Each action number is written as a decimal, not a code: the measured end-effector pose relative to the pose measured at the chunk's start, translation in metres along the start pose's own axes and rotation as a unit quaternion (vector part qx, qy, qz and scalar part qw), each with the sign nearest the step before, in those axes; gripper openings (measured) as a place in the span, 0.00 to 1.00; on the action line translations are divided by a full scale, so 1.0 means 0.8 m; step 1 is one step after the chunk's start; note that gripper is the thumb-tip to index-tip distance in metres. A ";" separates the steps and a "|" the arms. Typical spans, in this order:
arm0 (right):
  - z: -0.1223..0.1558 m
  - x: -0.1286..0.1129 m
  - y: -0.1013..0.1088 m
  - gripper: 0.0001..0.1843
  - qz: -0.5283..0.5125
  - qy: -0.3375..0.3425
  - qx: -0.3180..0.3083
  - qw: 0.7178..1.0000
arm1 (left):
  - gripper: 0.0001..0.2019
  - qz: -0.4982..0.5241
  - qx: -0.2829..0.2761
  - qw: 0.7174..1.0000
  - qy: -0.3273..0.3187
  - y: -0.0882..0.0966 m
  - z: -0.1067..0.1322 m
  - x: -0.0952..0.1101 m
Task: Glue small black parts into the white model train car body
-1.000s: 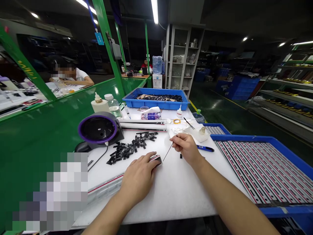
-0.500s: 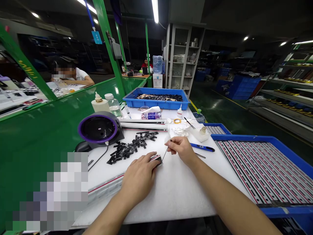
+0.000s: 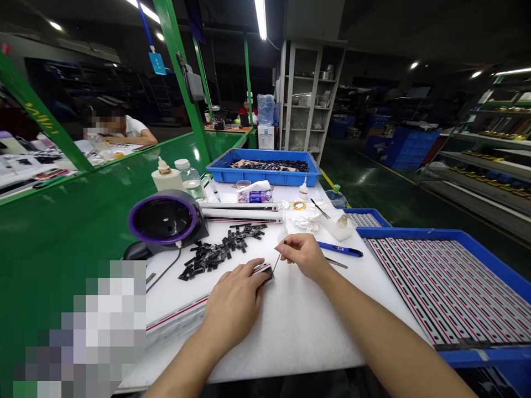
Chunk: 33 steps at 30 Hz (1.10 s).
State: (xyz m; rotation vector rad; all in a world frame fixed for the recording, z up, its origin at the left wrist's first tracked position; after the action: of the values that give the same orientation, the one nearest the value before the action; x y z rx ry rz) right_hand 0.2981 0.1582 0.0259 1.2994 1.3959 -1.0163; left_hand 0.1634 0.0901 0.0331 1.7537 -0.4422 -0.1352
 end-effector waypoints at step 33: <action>-0.011 -0.053 0.238 0.16 0.366 0.102 0.434 0.817 | 0.18 0.055 -0.034 0.998 0.017 0.002 -0.009 -0.014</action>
State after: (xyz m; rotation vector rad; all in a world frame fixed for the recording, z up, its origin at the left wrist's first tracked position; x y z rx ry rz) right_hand 0.4861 0.1757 0.0742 2.4203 0.3801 -0.9810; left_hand 0.1547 0.1004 0.0348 1.6593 -0.5014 -0.0413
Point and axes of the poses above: each hand's wrist, its own z-axis away from the middle knuckle, its own y-axis out of the back of the hand, x = y × z, the point moved 8 cm from there along -z, towards the middle knuckle, and after that the axes turned 9 degrees about x, right-handed, at the moved point
